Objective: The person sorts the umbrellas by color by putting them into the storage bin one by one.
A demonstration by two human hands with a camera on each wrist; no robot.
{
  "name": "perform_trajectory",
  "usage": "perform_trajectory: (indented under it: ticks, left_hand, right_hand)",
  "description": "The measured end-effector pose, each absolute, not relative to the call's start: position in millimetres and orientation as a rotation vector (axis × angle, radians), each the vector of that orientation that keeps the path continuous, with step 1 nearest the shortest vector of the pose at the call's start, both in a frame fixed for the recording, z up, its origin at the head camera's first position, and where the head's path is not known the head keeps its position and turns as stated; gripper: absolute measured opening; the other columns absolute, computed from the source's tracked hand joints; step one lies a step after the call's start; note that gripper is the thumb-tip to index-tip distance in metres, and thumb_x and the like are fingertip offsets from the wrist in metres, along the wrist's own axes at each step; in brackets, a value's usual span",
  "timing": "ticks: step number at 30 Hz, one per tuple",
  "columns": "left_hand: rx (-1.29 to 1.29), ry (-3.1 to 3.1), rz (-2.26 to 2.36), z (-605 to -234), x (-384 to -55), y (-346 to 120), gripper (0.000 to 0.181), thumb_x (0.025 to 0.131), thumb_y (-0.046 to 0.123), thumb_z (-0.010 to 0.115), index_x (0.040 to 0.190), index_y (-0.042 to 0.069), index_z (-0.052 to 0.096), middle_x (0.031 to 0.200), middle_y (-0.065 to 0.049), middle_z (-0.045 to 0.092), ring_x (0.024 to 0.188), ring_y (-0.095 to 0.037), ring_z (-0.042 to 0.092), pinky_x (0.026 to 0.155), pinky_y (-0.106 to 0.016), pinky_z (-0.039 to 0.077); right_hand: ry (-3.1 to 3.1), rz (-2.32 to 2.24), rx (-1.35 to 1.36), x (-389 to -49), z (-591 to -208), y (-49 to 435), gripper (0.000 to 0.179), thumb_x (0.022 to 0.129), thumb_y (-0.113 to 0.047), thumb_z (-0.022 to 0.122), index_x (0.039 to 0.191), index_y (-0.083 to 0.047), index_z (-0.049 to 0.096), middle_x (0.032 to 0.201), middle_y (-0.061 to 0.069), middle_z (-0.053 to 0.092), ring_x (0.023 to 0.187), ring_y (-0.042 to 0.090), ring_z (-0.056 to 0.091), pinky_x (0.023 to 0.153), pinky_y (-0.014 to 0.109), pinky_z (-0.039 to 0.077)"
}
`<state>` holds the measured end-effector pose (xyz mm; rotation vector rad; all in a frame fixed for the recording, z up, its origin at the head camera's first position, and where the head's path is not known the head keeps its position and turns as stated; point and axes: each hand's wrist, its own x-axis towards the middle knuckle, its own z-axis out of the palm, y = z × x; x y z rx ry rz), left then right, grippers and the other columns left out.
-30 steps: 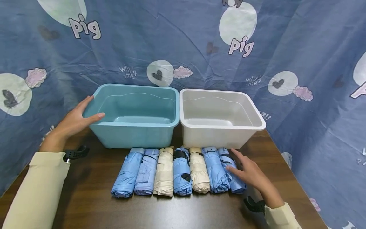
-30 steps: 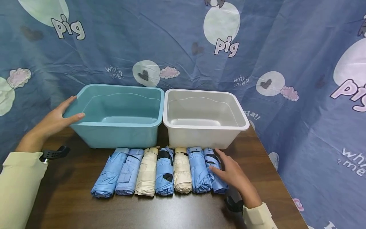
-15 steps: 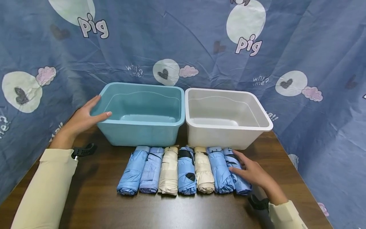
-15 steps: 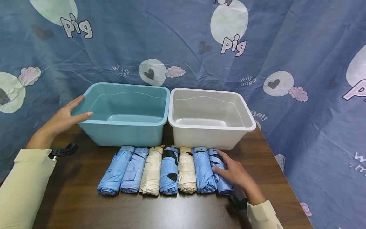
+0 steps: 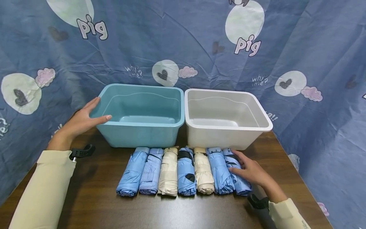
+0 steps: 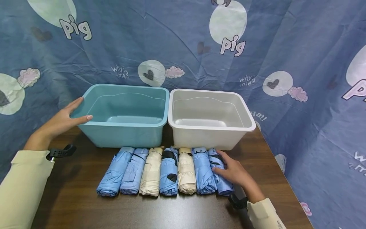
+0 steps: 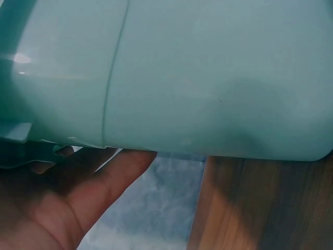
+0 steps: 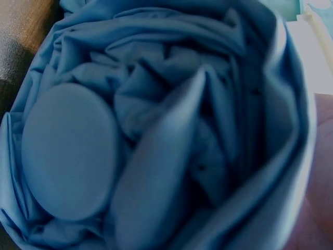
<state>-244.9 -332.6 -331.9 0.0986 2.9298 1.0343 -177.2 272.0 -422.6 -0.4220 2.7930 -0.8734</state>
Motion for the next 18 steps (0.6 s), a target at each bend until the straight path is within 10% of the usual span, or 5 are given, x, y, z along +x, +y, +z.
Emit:
perform_trajectory:
  ticks: [18]
  left_hand:
    - [0.119, 2.921, 1.069, -334.3, -244.5, -332.1, 0.098, 0.089, 0.054, 0.06, 0.154, 0.028, -0.008, 0.161, -0.002, -0.014, 0.144, -0.045, -0.004, 0.1, -0.076, 0.015]
  right_hand:
    - [2.895, -0.883, -0.384, -167.2, -419.1, 270.5, 0.073, 0.085, -0.036, 0.073, 0.146, -0.012, 0.039, 0.107, 0.018, 0.064, 0.092, 0.026, 0.061, 0.073, 0.044, 0.05]
